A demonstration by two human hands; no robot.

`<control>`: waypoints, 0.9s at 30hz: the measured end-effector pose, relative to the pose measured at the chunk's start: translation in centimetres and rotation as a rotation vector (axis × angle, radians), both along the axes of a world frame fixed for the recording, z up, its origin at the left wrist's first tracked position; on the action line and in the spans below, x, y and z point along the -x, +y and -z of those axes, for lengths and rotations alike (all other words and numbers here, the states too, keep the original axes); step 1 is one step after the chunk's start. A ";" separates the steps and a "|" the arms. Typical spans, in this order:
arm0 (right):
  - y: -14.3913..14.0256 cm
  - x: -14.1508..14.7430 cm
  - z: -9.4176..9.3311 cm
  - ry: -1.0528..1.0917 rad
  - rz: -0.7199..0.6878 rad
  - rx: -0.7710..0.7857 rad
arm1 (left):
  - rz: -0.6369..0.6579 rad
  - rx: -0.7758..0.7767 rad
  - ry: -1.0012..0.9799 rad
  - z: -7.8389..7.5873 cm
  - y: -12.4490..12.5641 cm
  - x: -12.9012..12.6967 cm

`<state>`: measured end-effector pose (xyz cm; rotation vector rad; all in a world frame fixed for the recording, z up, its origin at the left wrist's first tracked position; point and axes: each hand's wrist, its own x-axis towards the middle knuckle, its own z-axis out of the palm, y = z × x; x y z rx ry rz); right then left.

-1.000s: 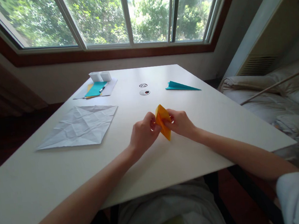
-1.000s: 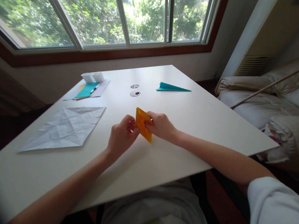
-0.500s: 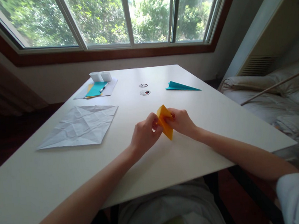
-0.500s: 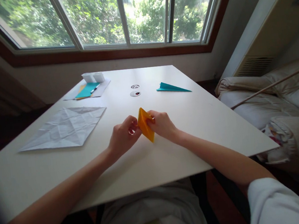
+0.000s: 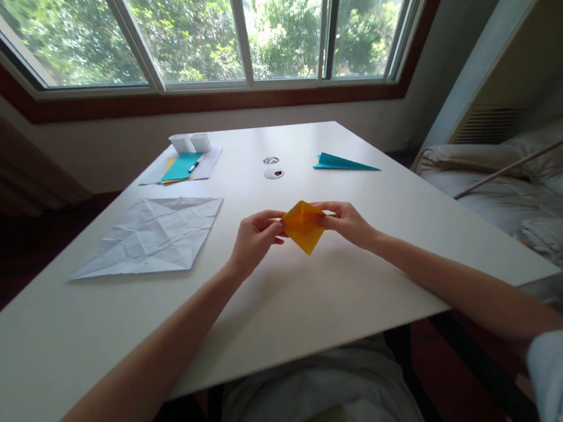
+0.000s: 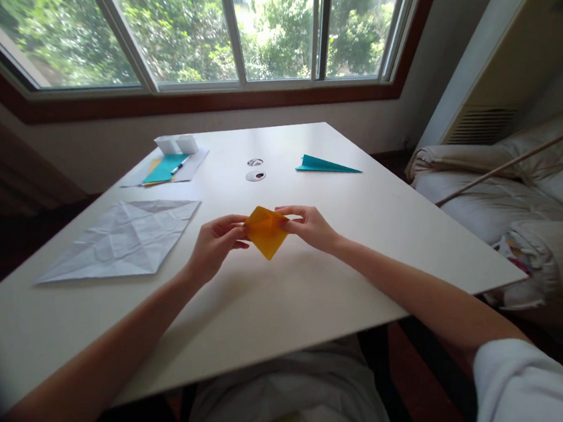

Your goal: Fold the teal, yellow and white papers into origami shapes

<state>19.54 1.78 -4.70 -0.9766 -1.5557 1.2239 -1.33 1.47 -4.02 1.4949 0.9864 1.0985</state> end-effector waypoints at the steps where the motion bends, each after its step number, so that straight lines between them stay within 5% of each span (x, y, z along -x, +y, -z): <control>1: 0.1 -0.1 0.0 0.051 -0.030 0.035 | 0.009 0.056 -0.041 0.0 0.2 0.2; 7: 0.7 -0.6 0.2 0.280 -0.203 0.193 | 0.092 0.287 -0.158 0.1 0.8 1.0; 14: 0.8 -0.6 0.2 0.263 -0.179 0.240 | 0.093 0.383 -0.188 0.3 1.3 1.2; 27: 1.0 -0.6 0.7 0.145 -0.119 0.198 | 0.106 0.244 0.000 0.3 0.8 0.9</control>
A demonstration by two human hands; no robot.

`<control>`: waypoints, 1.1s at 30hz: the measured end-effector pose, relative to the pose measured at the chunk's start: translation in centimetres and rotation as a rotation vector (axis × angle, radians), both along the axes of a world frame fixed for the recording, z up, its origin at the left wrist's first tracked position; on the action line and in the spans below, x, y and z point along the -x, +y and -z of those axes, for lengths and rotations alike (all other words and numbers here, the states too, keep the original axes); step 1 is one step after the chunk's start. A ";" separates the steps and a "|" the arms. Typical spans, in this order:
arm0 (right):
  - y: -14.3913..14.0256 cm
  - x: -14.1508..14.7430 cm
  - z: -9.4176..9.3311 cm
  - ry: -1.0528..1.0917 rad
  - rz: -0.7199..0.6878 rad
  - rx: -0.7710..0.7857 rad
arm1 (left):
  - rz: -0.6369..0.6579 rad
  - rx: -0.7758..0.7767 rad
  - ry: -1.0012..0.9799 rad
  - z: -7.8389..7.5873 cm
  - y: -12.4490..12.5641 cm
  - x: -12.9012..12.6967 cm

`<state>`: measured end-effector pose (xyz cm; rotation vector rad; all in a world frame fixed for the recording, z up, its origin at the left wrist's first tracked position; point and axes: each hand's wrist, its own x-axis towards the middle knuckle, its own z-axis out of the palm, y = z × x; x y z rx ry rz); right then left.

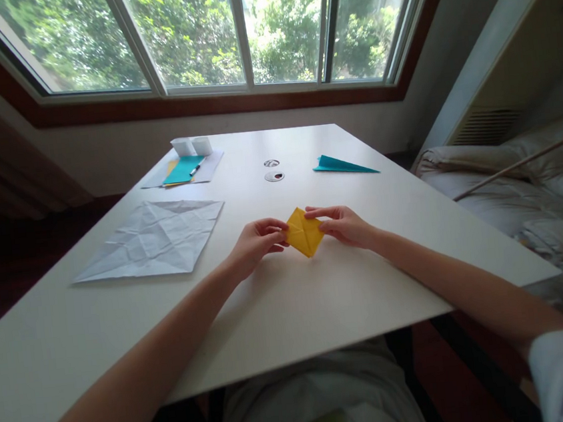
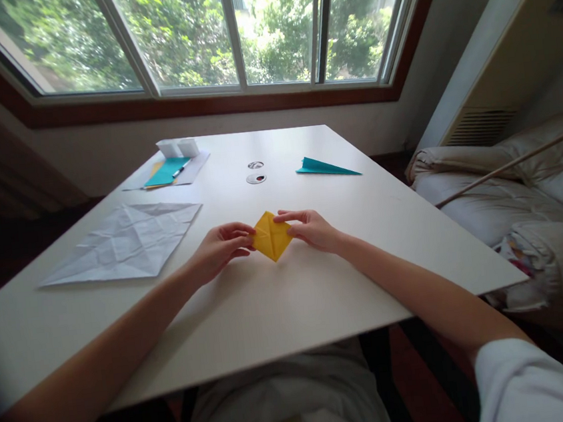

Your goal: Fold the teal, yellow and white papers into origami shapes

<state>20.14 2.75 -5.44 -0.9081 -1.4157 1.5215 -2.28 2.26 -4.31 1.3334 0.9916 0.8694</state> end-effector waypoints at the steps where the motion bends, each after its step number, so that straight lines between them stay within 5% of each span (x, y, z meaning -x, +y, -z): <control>1: 0.0 0.0 0.0 -0.033 -0.001 -0.024 | -0.007 -0.029 0.048 0.0 0.0 -0.1; 5: -0.3 0.2 0.3 -0.250 -0.007 -0.190 | -0.009 -0.240 0.316 0.1 -0.2 -0.2; 11: -0.7 0.3 0.7 -0.658 -0.028 -0.701 | 0.066 -0.732 0.911 0.1 -0.9 0.4; 14: -0.6 0.2 0.9 -0.779 -0.045 -0.834 | 0.102 -0.866 1.009 0.2 -0.8 0.8; 22: 0.4 0.4 1.3 -0.844 -0.009 -0.932 | 0.212 -0.972 0.888 1.7 1.4 0.3; 33: 0.6 0.5 1.5 -0.952 0.023 -0.954 | 0.194 -0.861 1.036 2.4 1.1 0.0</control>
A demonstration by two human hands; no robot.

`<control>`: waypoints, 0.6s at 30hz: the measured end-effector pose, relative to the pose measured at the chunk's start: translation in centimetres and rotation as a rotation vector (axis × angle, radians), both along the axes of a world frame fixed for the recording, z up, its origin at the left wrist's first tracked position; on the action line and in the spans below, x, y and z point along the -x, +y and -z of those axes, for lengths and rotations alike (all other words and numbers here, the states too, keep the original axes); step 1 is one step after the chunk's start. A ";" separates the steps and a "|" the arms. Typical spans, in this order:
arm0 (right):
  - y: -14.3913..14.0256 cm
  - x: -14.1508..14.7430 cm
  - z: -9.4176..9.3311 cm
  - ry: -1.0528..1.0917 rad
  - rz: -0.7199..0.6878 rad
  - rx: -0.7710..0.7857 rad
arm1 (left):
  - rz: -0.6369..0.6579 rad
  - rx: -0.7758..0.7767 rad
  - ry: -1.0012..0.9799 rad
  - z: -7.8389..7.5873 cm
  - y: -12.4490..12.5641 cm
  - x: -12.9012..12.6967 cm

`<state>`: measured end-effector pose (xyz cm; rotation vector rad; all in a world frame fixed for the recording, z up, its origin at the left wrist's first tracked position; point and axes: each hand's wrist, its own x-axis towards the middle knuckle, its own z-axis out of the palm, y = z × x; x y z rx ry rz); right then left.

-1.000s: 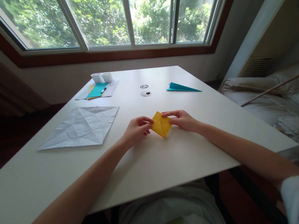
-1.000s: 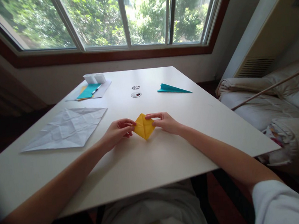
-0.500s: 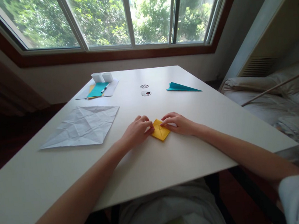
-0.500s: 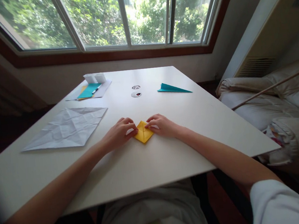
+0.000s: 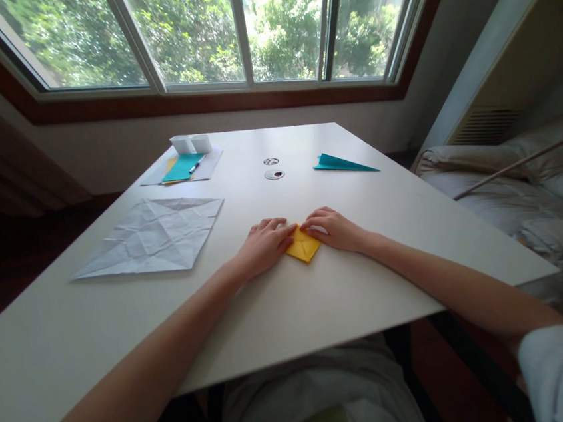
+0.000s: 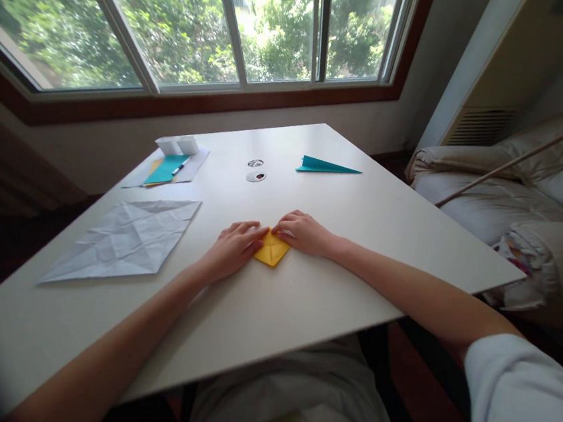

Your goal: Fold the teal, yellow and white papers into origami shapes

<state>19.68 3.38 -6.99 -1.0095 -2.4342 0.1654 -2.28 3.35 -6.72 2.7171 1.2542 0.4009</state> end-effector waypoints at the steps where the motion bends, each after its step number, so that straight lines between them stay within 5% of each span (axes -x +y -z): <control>1: 0.0 0.0 0.0 -0.009 0.001 0.000 | -0.009 0.019 0.018 0.0 -0.1 0.0; 18: -0.7 -0.1 -0.8 -0.116 0.019 0.095 | -0.044 0.322 0.254 -1.3 -1.2 -0.1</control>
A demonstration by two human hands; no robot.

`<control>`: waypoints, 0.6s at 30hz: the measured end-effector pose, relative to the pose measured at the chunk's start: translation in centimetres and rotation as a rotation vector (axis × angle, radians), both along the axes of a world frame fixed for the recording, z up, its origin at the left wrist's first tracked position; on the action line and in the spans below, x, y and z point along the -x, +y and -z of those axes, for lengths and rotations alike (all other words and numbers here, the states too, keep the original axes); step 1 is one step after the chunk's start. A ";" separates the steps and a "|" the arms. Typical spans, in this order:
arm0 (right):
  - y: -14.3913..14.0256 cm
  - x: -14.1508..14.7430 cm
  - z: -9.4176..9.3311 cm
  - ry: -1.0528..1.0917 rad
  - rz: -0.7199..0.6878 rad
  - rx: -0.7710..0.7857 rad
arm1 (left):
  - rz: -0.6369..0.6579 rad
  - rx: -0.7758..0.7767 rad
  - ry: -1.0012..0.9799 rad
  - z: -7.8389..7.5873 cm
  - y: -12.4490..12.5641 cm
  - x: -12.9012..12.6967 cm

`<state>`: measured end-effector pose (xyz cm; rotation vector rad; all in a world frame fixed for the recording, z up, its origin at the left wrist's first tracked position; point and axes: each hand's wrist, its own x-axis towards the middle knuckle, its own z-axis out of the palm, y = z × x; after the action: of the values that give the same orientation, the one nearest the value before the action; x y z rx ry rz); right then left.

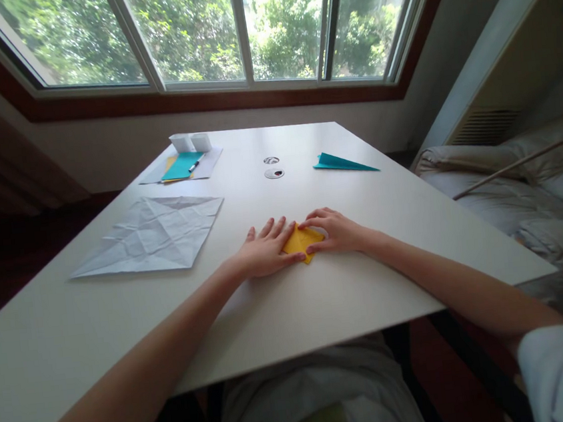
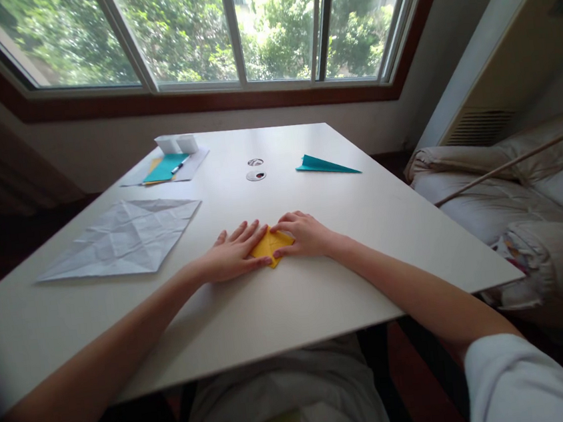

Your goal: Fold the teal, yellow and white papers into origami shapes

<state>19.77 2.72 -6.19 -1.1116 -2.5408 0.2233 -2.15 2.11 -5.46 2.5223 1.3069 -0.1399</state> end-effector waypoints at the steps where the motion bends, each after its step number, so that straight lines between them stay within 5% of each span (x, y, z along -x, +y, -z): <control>1: 0.0 0.0 0.0 -0.001 -0.003 0.002 | -0.004 0.002 -0.002 0.0 0.0 0.0; 18: -0.3 -0.1 0.4 0.052 -0.060 -0.060 | -0.028 0.021 -0.037 -0.2 0.0 0.0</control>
<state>19.88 2.44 -6.58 -0.9954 -2.5202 0.1872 -2.18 2.15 -5.26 2.4763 1.3195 -0.0999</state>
